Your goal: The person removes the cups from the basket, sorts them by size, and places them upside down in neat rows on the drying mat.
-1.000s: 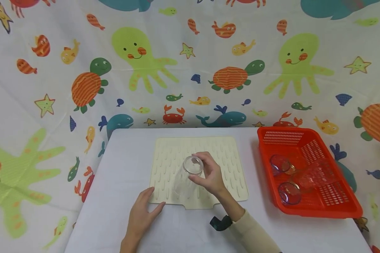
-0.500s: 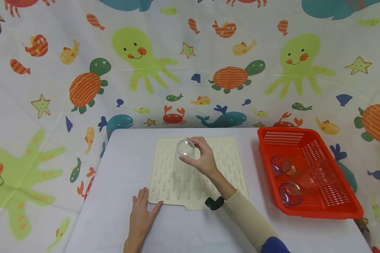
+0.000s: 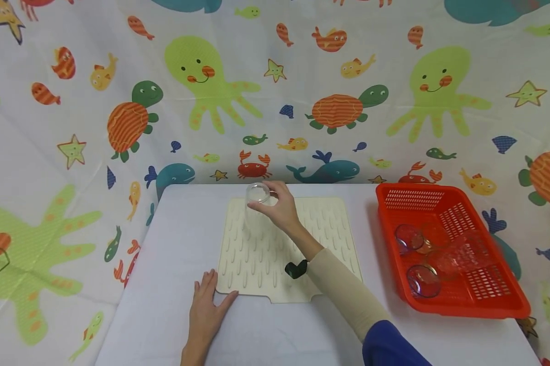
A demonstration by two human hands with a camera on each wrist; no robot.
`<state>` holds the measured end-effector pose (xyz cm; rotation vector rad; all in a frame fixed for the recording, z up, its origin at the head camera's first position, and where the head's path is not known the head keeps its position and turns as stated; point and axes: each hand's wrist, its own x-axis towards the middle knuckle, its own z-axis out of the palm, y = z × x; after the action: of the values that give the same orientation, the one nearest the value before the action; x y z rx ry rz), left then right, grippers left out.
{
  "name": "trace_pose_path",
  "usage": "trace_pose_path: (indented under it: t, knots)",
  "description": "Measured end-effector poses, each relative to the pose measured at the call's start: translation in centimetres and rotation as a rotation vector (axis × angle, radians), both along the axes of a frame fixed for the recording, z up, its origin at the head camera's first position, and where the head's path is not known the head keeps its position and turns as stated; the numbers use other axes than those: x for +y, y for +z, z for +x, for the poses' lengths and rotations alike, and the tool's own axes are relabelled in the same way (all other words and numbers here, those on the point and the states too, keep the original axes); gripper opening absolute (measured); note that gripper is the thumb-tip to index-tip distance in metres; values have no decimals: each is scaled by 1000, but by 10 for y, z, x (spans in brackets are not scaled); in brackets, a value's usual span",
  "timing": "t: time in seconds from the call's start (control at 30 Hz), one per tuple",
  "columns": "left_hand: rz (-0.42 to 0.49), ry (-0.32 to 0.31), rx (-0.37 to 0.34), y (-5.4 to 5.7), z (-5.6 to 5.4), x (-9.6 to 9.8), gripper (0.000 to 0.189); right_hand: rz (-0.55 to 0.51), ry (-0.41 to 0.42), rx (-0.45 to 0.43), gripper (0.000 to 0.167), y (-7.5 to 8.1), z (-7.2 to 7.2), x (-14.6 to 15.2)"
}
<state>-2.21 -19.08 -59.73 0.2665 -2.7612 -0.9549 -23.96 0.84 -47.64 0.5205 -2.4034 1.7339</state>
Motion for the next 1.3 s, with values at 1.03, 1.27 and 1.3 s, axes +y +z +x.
trace_pose_path:
  t: [1.03, 1.27, 1.3]
  knots:
    - [-16, 24, 43, -5, 2, -1, 87, 75, 13, -108, 71, -21, -30, -36]
    - [-27, 20, 63, -3, 1, -1, 87, 202, 7, -90, 76, -21, -33, -40]
    - [-24, 19, 61, -3, 1, -1, 86, 212, 6, -91, 76, -20, -33, -40]
